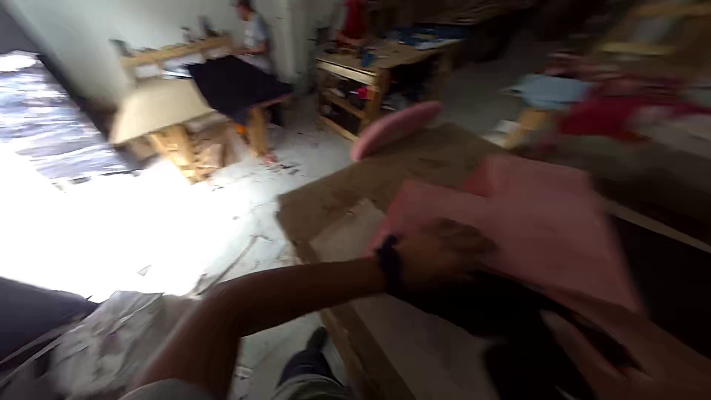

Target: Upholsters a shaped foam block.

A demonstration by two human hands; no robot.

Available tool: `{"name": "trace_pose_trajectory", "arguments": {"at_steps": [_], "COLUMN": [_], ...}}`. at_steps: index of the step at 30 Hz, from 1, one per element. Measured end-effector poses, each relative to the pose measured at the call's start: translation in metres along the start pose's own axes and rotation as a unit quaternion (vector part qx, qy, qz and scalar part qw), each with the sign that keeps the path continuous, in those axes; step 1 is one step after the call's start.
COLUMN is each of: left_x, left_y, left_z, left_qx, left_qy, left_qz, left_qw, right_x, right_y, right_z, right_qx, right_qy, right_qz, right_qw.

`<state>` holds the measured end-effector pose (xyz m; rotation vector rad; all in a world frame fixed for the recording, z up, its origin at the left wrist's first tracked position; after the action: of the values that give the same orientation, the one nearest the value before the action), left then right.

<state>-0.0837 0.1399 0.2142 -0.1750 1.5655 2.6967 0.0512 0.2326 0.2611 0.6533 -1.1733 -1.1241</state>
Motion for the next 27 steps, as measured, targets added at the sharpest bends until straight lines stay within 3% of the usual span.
{"name": "trace_pose_trajectory", "arguments": {"at_steps": [2, 3, 8, 14, 18, 27], "left_x": [0.004, 0.007, 0.012, 0.011, 0.008, 0.008], "left_y": [-0.016, -0.018, -0.019, -0.024, -0.025, -0.02], "left_z": [0.0, -0.001, 0.003, 0.001, 0.002, 0.003], "left_qx": [-0.008, -0.02, -0.025, -0.031, -0.028, -0.071], "left_qy": [-0.012, -0.01, 0.003, -0.009, -0.007, 0.027], "left_qz": [-0.024, -0.035, -0.063, -0.013, -0.028, -0.031], "left_qw": [1.0, 0.999, 0.998, 0.999, 0.999, 0.997], "right_x": [-0.018, -0.027, -0.055, -0.057, -0.059, -0.065], "right_y": [-0.007, -0.021, -0.07, -0.066, -0.068, -0.067], "right_z": [-0.008, -0.005, 0.023, 0.024, 0.023, 0.022], "right_qx": [-0.172, -0.206, -0.199, -0.227, -0.224, -0.277], "right_qy": [0.07, 0.09, 0.161, 0.183, 0.179, 0.106], "right_qz": [-0.055, -0.075, -0.045, 0.001, -0.025, 0.065], "right_qw": [0.981, 0.972, 0.966, 0.957, 0.958, 0.953]}}
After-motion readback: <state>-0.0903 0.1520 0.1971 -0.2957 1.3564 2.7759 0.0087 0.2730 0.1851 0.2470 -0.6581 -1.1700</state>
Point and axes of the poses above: each hand's wrist, its own z-axis towards the middle knuckle, its own y-axis out of the back of the hand, x = y × z, the point moved 9 cm from there along z, towards the middle knuckle, and after that the axes turned 3 degrees about y, right-handed, at the moved point
